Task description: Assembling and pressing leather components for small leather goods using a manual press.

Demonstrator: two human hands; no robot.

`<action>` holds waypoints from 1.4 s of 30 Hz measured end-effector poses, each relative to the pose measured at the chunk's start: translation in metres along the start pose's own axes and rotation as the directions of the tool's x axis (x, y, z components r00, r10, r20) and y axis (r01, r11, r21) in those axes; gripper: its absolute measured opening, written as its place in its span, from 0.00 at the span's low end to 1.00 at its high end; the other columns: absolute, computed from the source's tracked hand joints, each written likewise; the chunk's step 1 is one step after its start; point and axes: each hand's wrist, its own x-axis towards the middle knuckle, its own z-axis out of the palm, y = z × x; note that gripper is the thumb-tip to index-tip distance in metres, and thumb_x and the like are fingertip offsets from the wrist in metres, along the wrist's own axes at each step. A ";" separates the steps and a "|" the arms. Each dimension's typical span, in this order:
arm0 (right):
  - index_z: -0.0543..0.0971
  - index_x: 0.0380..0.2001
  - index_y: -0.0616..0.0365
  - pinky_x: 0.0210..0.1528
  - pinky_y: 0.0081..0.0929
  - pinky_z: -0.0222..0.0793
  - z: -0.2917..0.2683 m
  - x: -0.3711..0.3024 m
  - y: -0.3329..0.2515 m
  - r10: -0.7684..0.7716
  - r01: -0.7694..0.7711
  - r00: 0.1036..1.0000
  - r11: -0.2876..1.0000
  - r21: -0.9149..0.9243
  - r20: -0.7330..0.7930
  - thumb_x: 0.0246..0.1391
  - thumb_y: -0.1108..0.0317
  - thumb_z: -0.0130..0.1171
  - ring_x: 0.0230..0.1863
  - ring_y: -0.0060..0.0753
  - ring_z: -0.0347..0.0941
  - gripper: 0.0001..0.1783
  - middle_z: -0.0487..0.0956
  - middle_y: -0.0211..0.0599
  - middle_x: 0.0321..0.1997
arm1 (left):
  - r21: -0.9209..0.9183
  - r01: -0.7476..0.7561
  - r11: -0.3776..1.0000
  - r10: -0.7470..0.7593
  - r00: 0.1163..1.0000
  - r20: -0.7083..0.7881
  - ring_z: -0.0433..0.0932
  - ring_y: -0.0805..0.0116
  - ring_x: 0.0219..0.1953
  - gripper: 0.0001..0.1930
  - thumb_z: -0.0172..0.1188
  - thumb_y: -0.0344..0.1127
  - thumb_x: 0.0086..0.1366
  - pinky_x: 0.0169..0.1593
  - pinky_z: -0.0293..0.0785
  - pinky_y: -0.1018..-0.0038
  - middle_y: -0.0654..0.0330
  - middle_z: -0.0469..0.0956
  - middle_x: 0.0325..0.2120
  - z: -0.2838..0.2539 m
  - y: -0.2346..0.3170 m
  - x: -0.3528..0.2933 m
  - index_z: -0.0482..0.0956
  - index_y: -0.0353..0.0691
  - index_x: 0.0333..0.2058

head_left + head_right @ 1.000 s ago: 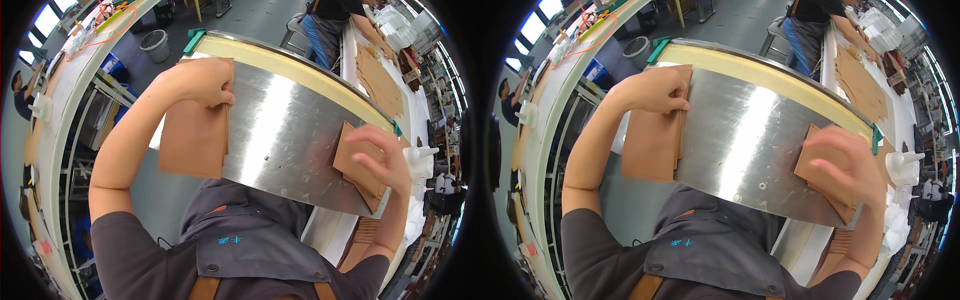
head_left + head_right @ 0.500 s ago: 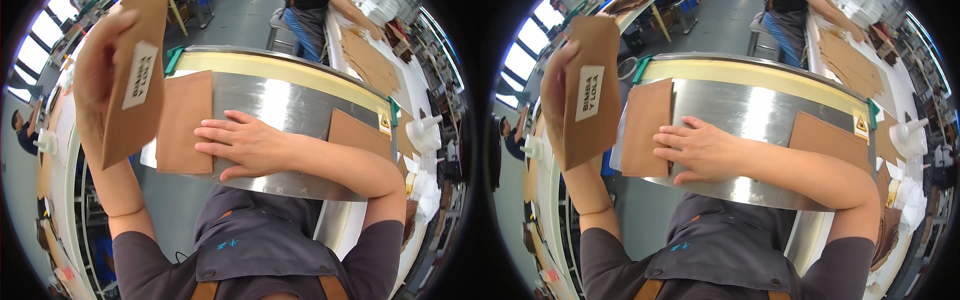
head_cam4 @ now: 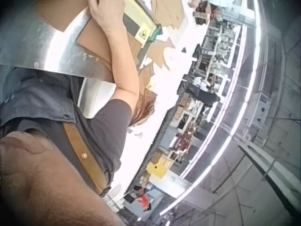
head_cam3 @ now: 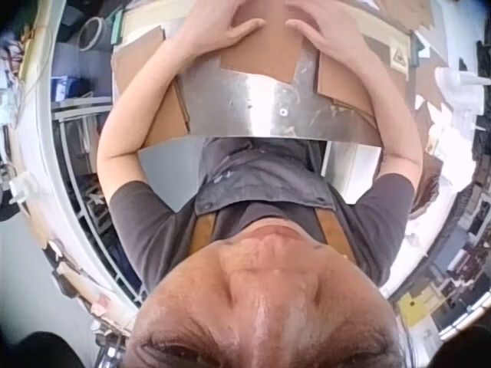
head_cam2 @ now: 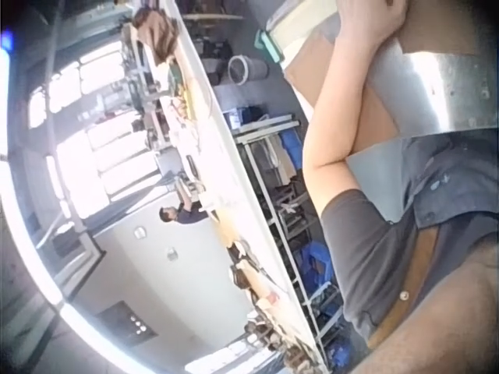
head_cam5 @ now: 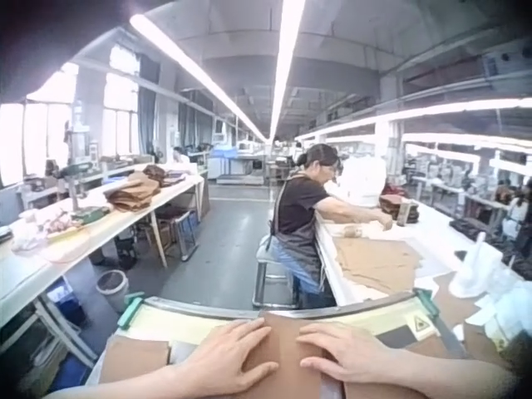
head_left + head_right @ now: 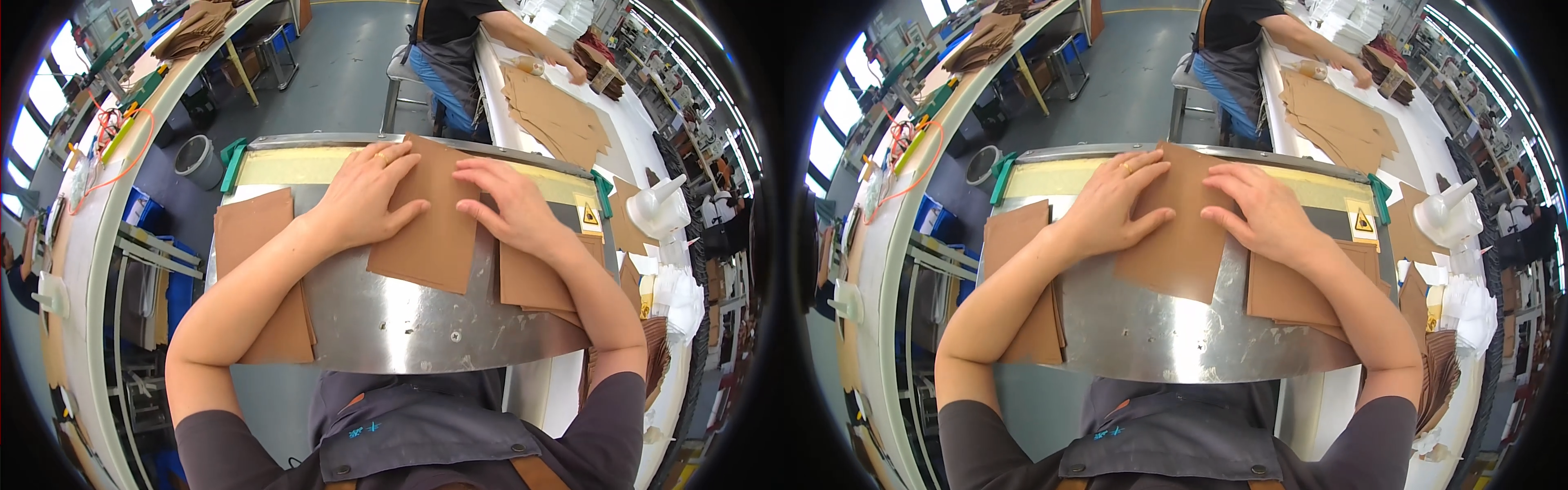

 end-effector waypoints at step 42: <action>0.76 0.54 0.60 0.66 0.40 0.64 0.003 -0.010 0.015 0.077 -0.078 0.997 0.994 -0.079 -0.020 0.58 0.57 0.64 0.63 0.47 0.69 0.25 0.74 0.39 0.62 | 0.176 0.037 0.984 -0.048 0.997 0.058 0.65 0.45 0.64 0.30 0.63 0.48 0.64 0.67 0.59 0.54 0.48 0.71 0.60 0.000 0.004 -0.008 0.73 0.33 0.58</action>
